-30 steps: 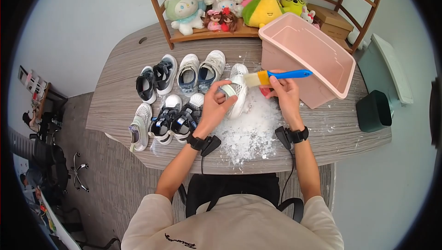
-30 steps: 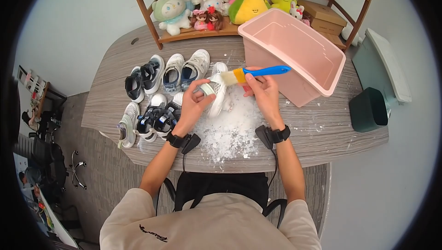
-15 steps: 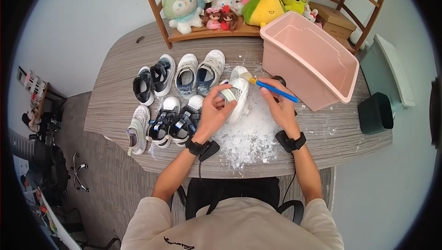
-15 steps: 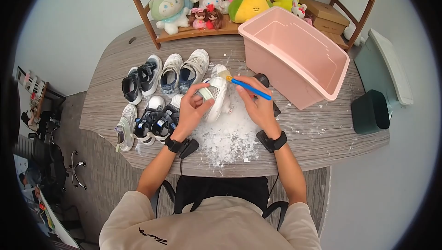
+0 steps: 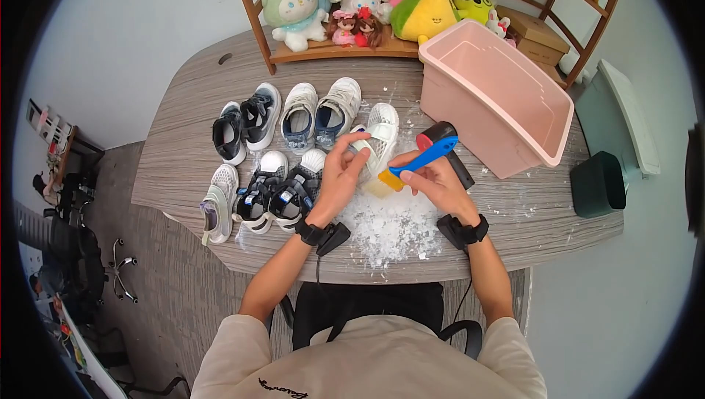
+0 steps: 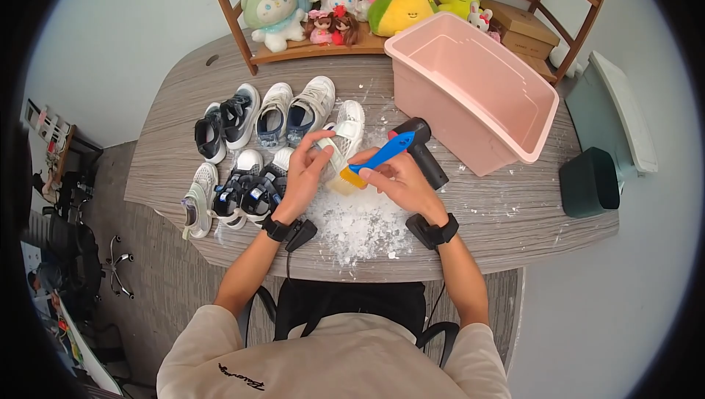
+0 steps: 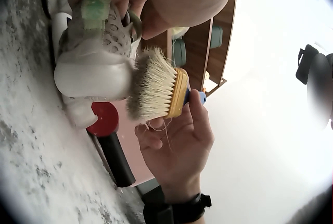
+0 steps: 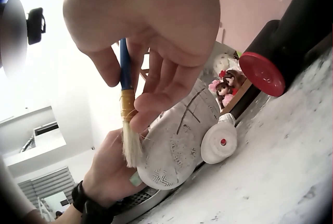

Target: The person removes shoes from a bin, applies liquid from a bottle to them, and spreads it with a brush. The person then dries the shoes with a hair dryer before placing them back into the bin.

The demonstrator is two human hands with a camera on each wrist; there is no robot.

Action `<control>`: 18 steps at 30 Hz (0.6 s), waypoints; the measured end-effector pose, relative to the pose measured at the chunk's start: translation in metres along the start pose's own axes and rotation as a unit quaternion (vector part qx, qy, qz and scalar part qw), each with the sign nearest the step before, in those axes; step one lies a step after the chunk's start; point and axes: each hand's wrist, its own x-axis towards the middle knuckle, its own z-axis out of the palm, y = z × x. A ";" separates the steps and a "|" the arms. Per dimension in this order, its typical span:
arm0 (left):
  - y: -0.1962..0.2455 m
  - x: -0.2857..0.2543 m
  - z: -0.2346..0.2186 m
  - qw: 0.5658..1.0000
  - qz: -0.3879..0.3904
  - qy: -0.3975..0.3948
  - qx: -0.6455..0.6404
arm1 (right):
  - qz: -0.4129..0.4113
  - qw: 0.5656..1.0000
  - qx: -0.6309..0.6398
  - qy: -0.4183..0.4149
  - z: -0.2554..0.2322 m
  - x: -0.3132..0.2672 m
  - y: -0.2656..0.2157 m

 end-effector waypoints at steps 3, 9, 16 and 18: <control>-0.006 -0.002 0.004 1.000 0.001 -0.003 -0.021 | -0.009 0.999 -0.040 0.014 0.001 0.001 0.002; -0.004 -0.002 0.002 0.999 0.003 -0.010 -0.030 | -0.076 0.980 0.018 0.182 -0.009 0.007 0.008; -0.002 -0.003 0.002 1.000 -0.005 -0.017 -0.026 | -0.115 0.965 0.003 0.236 -0.007 0.009 0.008; -0.003 -0.006 -0.003 0.999 -0.010 -0.033 -0.015 | -0.125 0.965 -0.001 0.232 -0.005 0.010 0.008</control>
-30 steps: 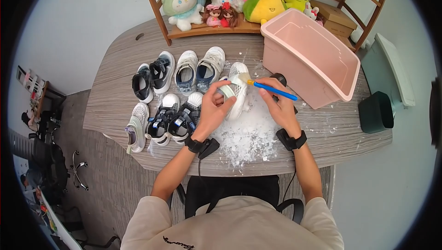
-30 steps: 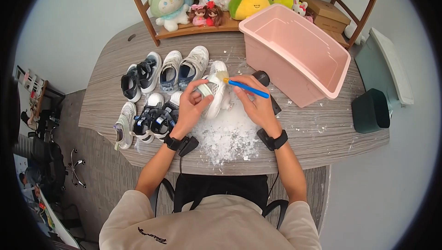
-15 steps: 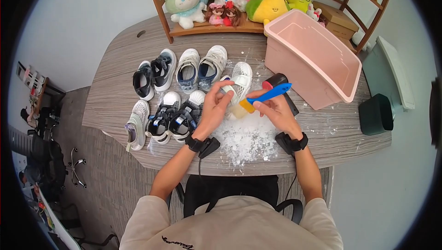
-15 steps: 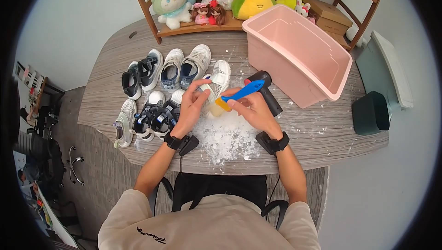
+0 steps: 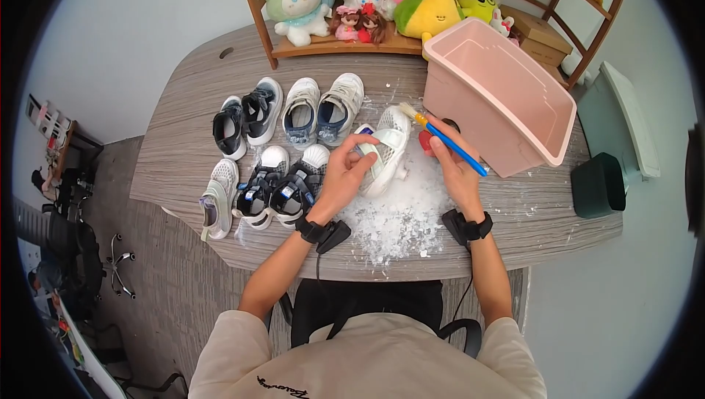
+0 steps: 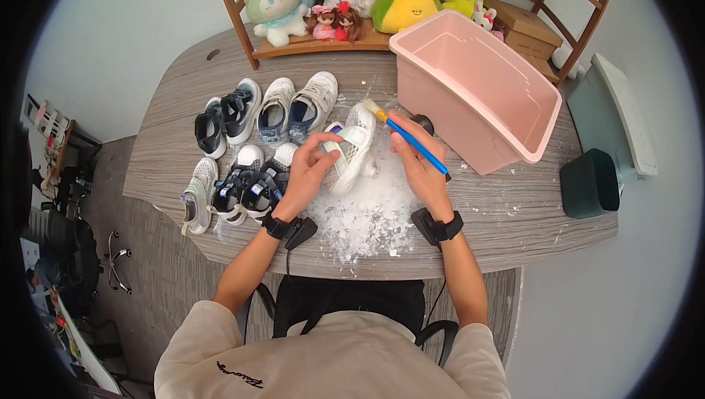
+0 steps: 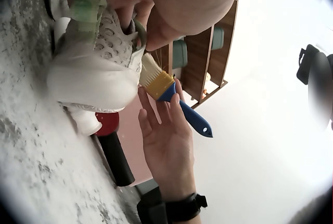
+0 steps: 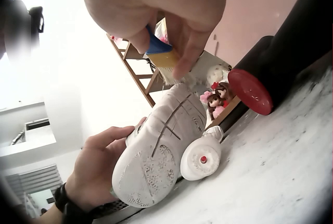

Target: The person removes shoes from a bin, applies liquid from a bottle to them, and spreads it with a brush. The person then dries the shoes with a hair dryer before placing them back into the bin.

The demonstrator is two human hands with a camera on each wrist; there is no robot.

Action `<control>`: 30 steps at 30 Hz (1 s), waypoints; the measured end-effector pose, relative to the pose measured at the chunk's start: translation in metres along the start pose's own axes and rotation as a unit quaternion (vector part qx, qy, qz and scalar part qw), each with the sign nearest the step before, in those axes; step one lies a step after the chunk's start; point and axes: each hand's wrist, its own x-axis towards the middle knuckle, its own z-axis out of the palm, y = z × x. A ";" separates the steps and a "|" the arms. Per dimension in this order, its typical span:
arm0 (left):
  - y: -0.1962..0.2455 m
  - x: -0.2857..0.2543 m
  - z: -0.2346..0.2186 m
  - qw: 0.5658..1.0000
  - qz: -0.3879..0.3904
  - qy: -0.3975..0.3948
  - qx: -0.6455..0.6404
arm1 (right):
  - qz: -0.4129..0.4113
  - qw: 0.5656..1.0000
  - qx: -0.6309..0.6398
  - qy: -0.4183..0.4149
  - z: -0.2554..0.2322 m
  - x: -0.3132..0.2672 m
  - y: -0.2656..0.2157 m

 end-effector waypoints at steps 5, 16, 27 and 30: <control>0.003 -0.005 0.002 0.999 0.008 -0.037 0.009 | 0.005 0.999 0.023 0.032 -0.007 0.000 0.006; 0.011 -0.009 0.004 0.967 0.165 0.000 0.196 | 0.026 0.980 0.197 0.025 -0.029 0.004 0.002; 0.022 -0.008 0.006 0.961 0.185 -0.026 0.203 | 0.134 0.973 0.150 -0.112 -0.019 -0.004 -0.001; 0.016 -0.008 0.010 0.963 0.177 -0.008 0.200 | 0.154 0.958 0.065 -0.233 -0.020 -0.003 0.005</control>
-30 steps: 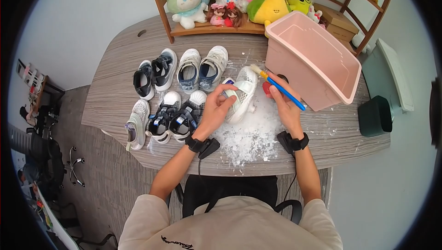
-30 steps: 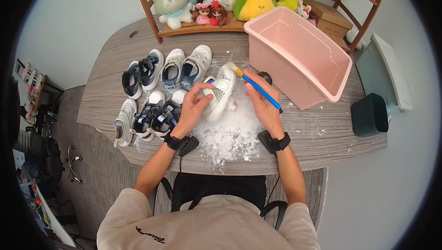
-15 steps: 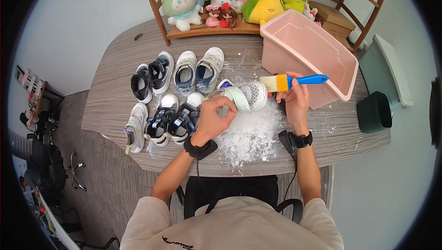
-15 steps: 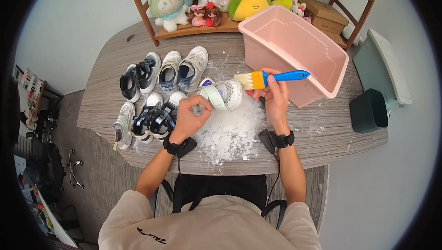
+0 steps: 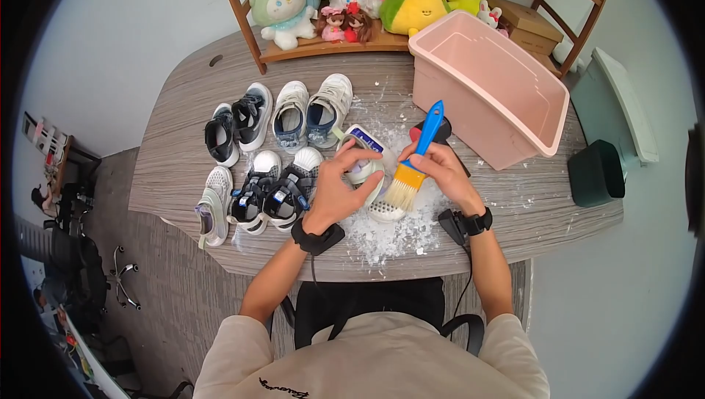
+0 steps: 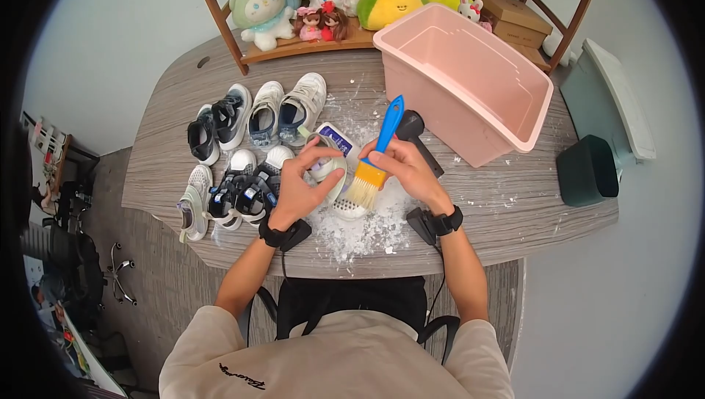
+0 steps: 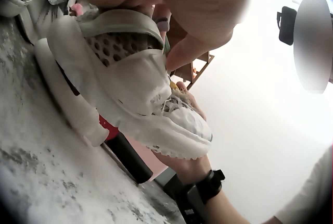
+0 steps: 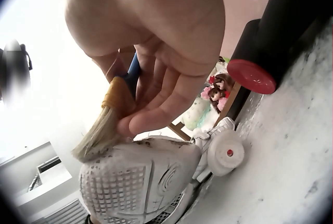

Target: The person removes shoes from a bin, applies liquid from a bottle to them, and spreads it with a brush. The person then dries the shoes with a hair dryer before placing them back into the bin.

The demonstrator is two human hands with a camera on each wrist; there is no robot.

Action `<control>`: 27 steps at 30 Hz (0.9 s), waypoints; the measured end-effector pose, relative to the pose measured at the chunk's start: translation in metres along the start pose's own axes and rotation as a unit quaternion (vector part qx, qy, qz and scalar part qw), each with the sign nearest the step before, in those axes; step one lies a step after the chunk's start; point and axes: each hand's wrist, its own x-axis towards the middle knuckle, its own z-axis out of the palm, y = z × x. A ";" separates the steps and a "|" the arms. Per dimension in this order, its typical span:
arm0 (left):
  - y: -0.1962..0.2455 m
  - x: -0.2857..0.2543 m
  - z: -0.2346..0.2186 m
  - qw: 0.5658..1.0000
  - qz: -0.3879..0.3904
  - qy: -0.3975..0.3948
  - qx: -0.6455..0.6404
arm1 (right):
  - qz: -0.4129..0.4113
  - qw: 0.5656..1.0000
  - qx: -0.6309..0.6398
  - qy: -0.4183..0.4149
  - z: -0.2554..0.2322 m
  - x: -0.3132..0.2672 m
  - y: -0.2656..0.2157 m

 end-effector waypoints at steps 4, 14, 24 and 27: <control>-0.007 -0.002 -0.007 0.998 0.019 -0.051 0.039 | 0.017 0.998 0.033 0.044 0.000 0.000 -0.006; 0.000 -0.003 -0.008 0.987 0.047 -0.126 -0.088 | -0.044 0.990 0.046 0.125 0.011 0.006 0.005; -0.010 -0.005 -0.006 0.994 -0.005 -0.071 -0.082 | -0.064 0.990 0.045 0.119 0.002 0.004 0.001; -0.008 -0.007 -0.004 0.997 -0.019 -0.033 -0.069 | -0.064 0.989 0.085 0.107 -0.002 -0.001 0.002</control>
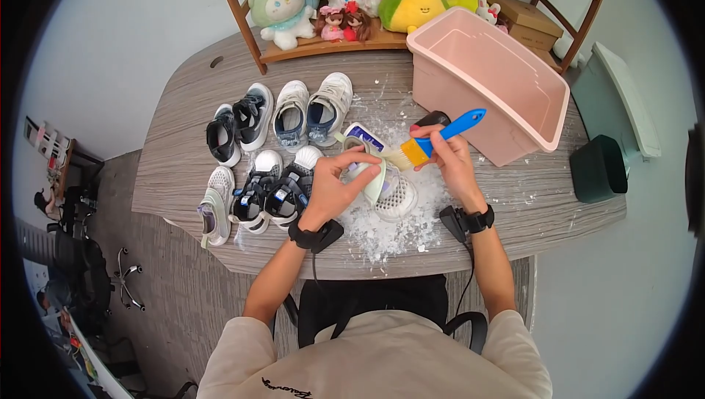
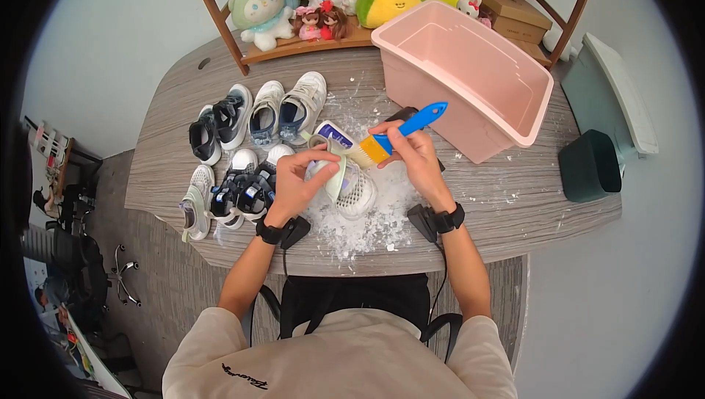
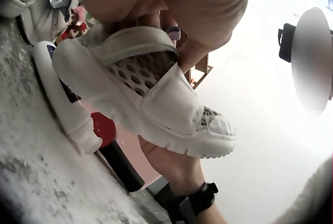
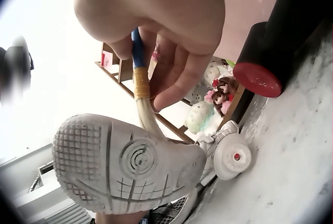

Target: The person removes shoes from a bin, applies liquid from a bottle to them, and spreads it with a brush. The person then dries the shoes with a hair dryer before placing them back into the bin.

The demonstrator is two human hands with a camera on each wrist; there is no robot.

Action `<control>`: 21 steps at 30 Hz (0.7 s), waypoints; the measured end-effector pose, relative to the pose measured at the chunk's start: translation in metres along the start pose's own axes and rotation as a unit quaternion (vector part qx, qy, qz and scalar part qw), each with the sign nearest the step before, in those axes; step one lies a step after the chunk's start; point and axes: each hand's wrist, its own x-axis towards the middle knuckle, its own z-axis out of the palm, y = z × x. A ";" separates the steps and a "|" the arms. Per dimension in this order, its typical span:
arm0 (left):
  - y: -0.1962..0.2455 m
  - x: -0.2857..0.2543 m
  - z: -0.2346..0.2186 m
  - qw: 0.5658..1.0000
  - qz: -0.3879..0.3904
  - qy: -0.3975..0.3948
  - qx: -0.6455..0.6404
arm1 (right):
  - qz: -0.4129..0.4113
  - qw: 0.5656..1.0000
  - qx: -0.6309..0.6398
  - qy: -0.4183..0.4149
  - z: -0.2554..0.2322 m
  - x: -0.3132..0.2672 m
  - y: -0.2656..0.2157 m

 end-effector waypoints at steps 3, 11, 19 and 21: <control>0.002 0.001 0.004 0.998 -0.034 0.035 -0.026 | -0.053 0.997 0.000 0.055 0.000 0.000 0.003; 0.003 0.002 0.001 0.992 -0.027 0.081 -0.097 | 0.087 0.995 0.043 -0.020 -0.001 0.000 -0.008; 0.008 -0.004 0.000 0.995 0.042 0.003 -0.093 | 0.094 0.990 -0.050 -0.091 0.010 -0.003 0.003; 0.010 -0.004 -0.002 0.993 0.046 -0.023 -0.106 | 0.099 0.990 -0.042 -0.092 0.013 -0.001 -0.001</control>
